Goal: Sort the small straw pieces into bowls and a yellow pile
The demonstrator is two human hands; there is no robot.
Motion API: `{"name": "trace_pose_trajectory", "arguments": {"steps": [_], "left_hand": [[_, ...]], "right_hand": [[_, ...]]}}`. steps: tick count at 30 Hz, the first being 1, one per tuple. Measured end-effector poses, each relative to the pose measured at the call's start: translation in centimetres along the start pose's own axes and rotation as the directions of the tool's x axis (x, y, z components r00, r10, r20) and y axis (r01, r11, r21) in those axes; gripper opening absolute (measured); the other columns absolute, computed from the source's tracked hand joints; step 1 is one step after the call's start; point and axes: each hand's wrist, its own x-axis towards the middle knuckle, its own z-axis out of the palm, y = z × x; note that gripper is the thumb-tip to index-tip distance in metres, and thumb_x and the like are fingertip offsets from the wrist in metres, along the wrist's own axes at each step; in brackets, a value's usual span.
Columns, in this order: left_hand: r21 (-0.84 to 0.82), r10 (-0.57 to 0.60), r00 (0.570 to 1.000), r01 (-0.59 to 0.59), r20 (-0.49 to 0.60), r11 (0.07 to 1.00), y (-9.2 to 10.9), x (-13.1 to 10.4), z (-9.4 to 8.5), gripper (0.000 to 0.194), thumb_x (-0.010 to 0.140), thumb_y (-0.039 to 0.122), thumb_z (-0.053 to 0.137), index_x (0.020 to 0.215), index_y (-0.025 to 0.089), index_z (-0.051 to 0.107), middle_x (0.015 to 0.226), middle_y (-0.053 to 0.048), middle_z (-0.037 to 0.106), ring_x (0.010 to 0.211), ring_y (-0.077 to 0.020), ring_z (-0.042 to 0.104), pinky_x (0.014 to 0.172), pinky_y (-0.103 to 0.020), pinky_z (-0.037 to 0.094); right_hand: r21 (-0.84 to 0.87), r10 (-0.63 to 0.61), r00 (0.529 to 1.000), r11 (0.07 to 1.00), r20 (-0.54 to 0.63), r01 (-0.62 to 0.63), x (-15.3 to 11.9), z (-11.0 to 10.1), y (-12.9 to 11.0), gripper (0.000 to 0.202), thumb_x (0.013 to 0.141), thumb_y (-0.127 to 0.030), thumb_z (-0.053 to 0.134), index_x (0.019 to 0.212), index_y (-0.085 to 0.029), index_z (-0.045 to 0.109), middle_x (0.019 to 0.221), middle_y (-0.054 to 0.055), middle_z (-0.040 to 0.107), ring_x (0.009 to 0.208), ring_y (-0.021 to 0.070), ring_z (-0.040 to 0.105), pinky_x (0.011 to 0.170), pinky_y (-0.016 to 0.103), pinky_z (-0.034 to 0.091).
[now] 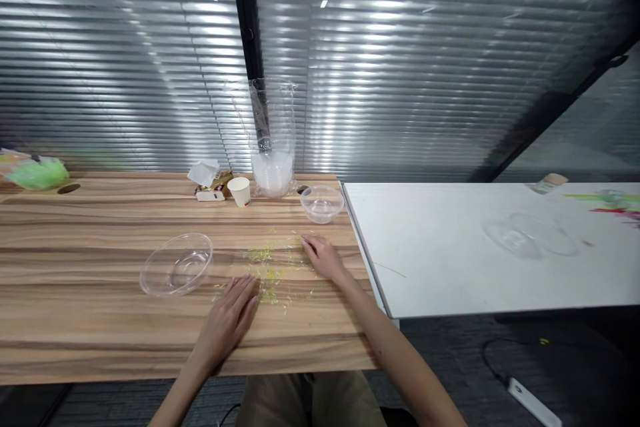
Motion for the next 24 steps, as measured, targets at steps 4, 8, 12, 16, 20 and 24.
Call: {"name": "trace_pose_trajectory", "arguments": {"steps": [4,8,12,16,20,24], "left_hand": [[0.011,0.01,1.0,-0.01,-0.015,1.0,-0.09,-0.06,0.19,0.039,0.098,0.031,0.037,0.133,0.015,0.048,0.132,-0.01,0.056,0.124,-0.0238,0.052,0.108,-0.046,0.038],[0.019,0.006,0.999,-0.005,-0.049,1.0,-0.2,-0.19,0.38,0.038,0.098,0.03,0.037,0.131,0.016,0.05,0.129,-0.011,0.058,0.122,-0.0242,0.053,0.108,-0.046,0.039],[0.011,-0.011,0.997,0.012,-0.079,1.0,-0.17,-0.2,0.36,0.035,0.097,0.029,0.039,0.127,0.018,0.053,0.125,-0.01,0.061,0.119,-0.0245,0.055,0.105,-0.046,0.042],[-0.007,-0.027,0.997,0.027,-0.067,1.0,-0.12,-0.14,0.26,0.034,0.096,0.029,0.04,0.126,0.019,0.054,0.124,-0.01,0.062,0.118,-0.0251,0.056,0.104,-0.048,0.043],[0.005,-0.018,0.998,0.018,-0.067,1.0,-0.16,-0.13,0.27,0.033,0.096,0.028,0.041,0.125,0.018,0.054,0.124,-0.01,0.062,0.117,-0.0255,0.057,0.104,-0.048,0.044],[0.018,0.002,0.996,0.0,-0.087,1.0,-0.24,-0.16,0.32,0.033,0.097,0.027,0.042,0.127,0.018,0.052,0.123,-0.01,0.062,0.116,-0.0252,0.057,0.103,-0.047,0.045]], "right_hand": [[0.0,-0.002,1.0,1.0,0.004,0.002,0.07,0.08,0.15,0.026,0.098,-0.023,0.042,0.113,-0.018,0.063,0.111,0.008,0.068,0.102,0.0193,0.062,0.091,0.031,0.046],[0.001,-0.004,1.0,1.0,0.005,0.004,0.1,0.11,0.21,0.027,0.098,-0.024,0.042,0.113,-0.019,0.064,0.112,0.008,0.067,0.103,0.0196,0.062,0.091,0.031,0.046],[0.01,-0.008,1.0,1.0,0.005,0.008,0.11,0.05,0.13,0.027,0.099,-0.024,0.042,0.112,-0.018,0.065,0.111,0.008,0.068,0.101,0.0197,0.062,0.091,0.031,0.046],[0.019,-0.008,1.0,1.0,0.003,0.008,0.15,-0.03,0.03,0.026,0.098,-0.023,0.043,0.11,-0.018,0.066,0.109,0.008,0.068,0.1,0.0199,0.063,0.091,0.032,0.047],[0.025,-0.005,1.0,1.0,-0.002,0.005,0.16,-0.1,-0.06,0.025,0.098,-0.022,0.044,0.11,-0.019,0.066,0.11,0.008,0.068,0.101,0.0197,0.063,0.092,0.032,0.046],[0.035,-0.006,1.0,0.999,-0.001,0.006,0.16,-0.23,-0.18,0.025,0.098,-0.022,0.044,0.11,-0.019,0.066,0.11,0.007,0.068,0.1,0.0193,0.063,0.09,0.031,0.046]]}}
